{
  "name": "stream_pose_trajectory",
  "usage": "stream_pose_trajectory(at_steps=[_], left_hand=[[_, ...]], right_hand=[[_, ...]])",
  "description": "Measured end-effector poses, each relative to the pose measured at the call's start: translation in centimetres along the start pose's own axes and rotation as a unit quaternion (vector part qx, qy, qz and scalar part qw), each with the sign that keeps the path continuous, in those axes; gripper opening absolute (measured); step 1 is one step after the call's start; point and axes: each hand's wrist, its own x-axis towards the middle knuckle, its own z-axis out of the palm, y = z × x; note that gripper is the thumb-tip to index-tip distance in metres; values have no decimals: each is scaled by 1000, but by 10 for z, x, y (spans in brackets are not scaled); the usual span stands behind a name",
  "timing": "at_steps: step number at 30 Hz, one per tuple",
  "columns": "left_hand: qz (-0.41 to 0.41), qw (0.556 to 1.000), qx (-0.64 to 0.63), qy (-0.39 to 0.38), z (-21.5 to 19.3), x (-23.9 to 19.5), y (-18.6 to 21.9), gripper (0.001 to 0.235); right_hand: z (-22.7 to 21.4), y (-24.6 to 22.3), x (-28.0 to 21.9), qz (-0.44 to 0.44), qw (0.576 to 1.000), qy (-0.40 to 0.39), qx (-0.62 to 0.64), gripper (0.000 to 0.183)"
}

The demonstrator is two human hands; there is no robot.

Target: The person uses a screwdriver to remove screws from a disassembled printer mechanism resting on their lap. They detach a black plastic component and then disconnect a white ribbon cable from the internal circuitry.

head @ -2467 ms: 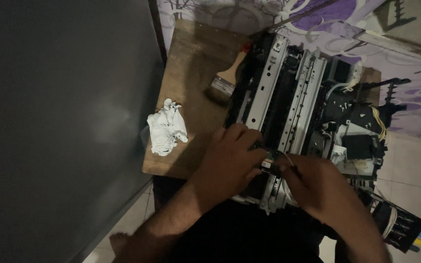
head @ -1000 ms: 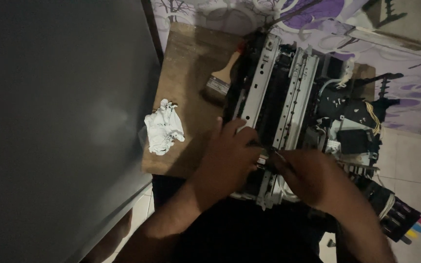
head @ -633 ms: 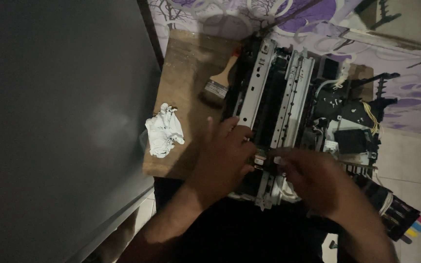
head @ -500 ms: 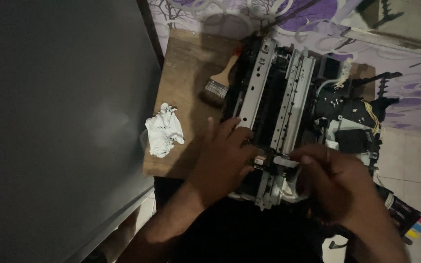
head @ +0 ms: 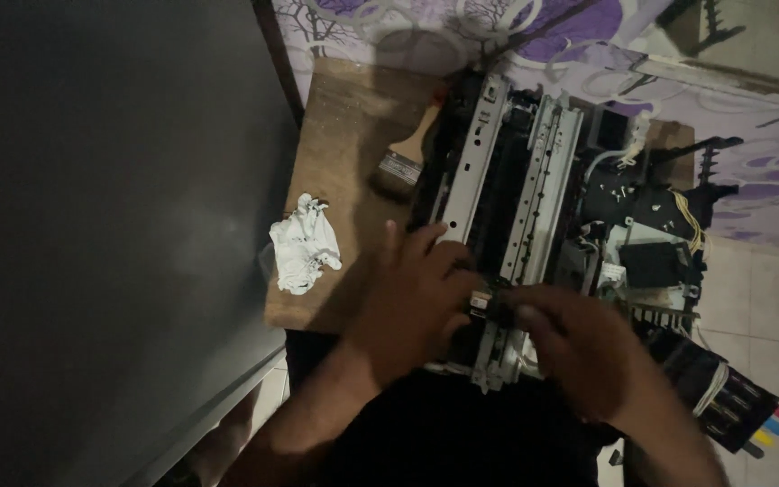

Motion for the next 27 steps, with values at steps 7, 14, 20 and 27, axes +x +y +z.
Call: stream_pose_trajectory(at_steps=[7, 14, 20, 27], left_hand=[[48, 970, -235, 34, -32, -15, 50, 32], [-32, 891, -372, -258, -7, -21, 91, 64], [-70, 788, -578, -200, -2, -29, 95, 19], [-71, 850, -511, -112, -1, -24, 101, 65]], right_hand=[[-16, -10, -61, 158, 871, 138, 445, 33], [2, -17, -61, 73, 809, 237, 533, 53], [6, -29, -58, 45, 933, 200, 295, 106], [18, -3, -81, 146, 957, 192, 162, 79]])
